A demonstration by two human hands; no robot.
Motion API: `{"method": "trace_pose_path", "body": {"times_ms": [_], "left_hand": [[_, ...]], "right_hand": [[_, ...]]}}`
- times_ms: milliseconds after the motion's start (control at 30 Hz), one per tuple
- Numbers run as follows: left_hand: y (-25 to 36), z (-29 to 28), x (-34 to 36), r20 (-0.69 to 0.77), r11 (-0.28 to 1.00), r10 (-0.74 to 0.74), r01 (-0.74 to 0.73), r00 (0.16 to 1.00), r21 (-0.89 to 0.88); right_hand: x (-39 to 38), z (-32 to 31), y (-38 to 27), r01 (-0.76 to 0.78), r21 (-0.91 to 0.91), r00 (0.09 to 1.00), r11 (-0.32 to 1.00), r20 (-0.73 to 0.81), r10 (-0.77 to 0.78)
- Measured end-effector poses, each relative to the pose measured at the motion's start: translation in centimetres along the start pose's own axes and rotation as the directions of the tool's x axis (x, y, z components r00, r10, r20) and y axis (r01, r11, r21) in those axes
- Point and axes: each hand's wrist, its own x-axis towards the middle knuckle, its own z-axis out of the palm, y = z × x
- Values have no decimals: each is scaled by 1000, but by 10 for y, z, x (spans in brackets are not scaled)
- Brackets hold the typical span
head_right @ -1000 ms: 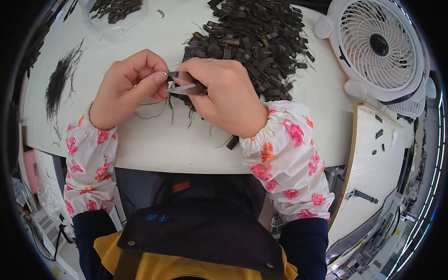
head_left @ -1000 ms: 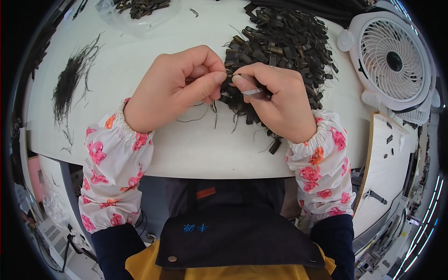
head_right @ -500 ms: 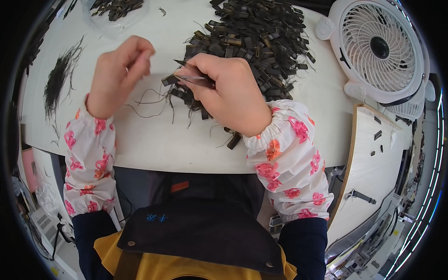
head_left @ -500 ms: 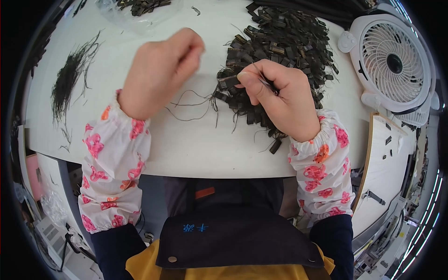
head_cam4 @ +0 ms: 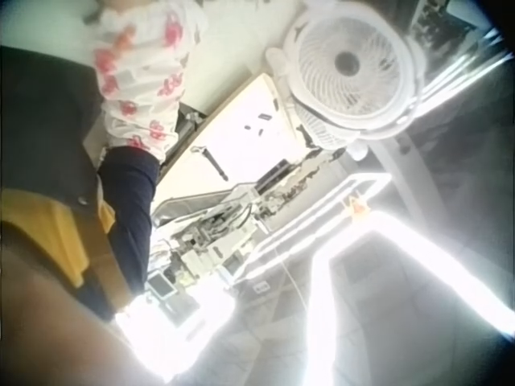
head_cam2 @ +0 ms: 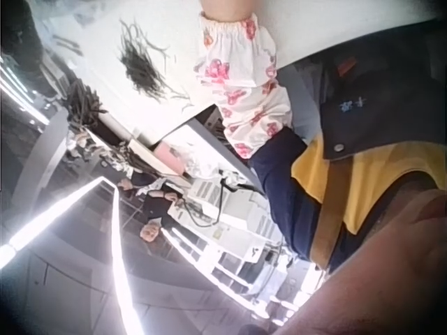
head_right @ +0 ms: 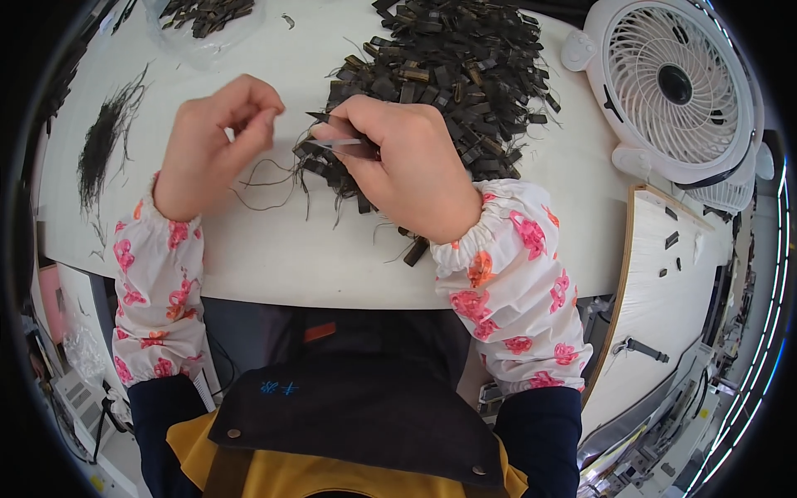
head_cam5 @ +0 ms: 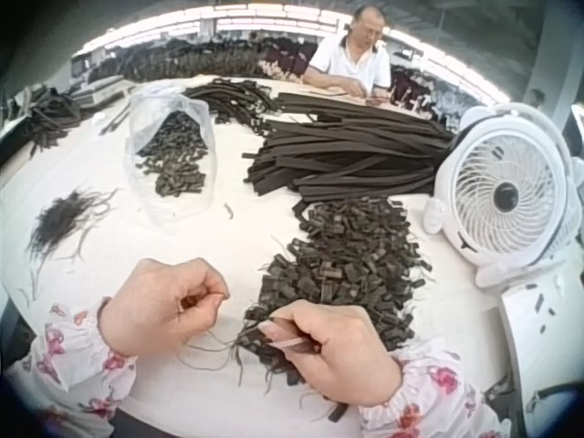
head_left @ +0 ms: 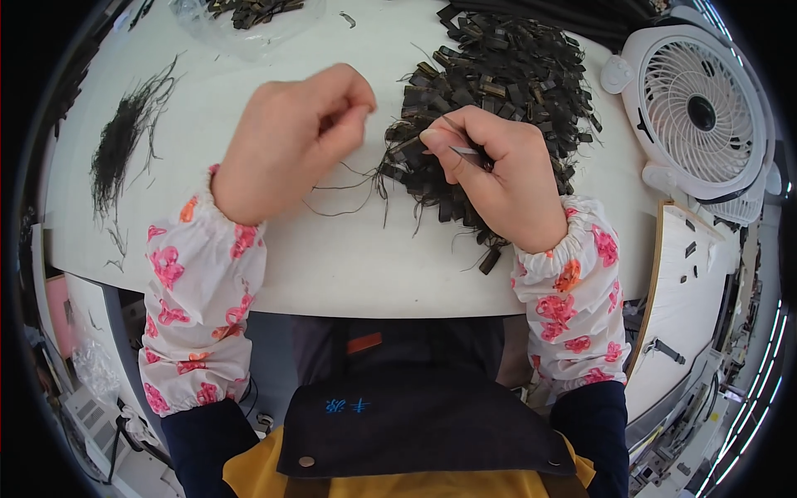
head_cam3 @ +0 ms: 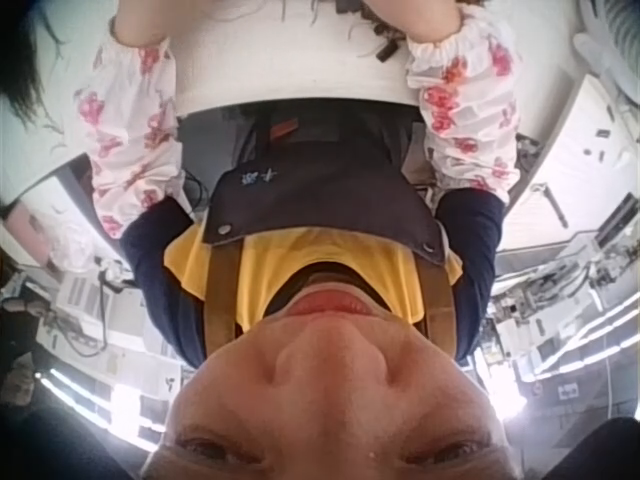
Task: The recorder is trimming excess threads from small black leather straps using a pair of snips.
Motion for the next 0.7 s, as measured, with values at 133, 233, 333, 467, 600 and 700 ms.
{"method": "trace_pose_path", "body": {"times_ms": [133, 233, 333, 467, 600, 700], "left_hand": [[-9, -10, 7, -277, 972, 168, -113, 946, 204], [5, 3, 4, -246, 950, 296, -258, 923, 173], [10, 14, 1, -51, 970, 243, -244, 969, -19], [-2, -12, 0, -42, 996, 88, -87, 995, 33], [-5, -26, -1, -203, 899, 257, -157, 945, 409], [14, 1, 1, -53, 977, 196, -200, 979, -69]], "right_hand": [[-1, 3, 3, 22, 3, 1000, 1000, -9, -22], [-1, 4, 4, 27, 27, 999, 999, -23, -27], [-1, 3, 3, 5, -16, 1000, 1000, 9, -5], [-1, -1, 2, 26, -48, 1000, 999, -8, -26], [-1, 1, 4, -4, -9, 999, 1000, 36, 5], [-2, -1, 6, 28, -36, 1000, 999, 16, -27]]}}
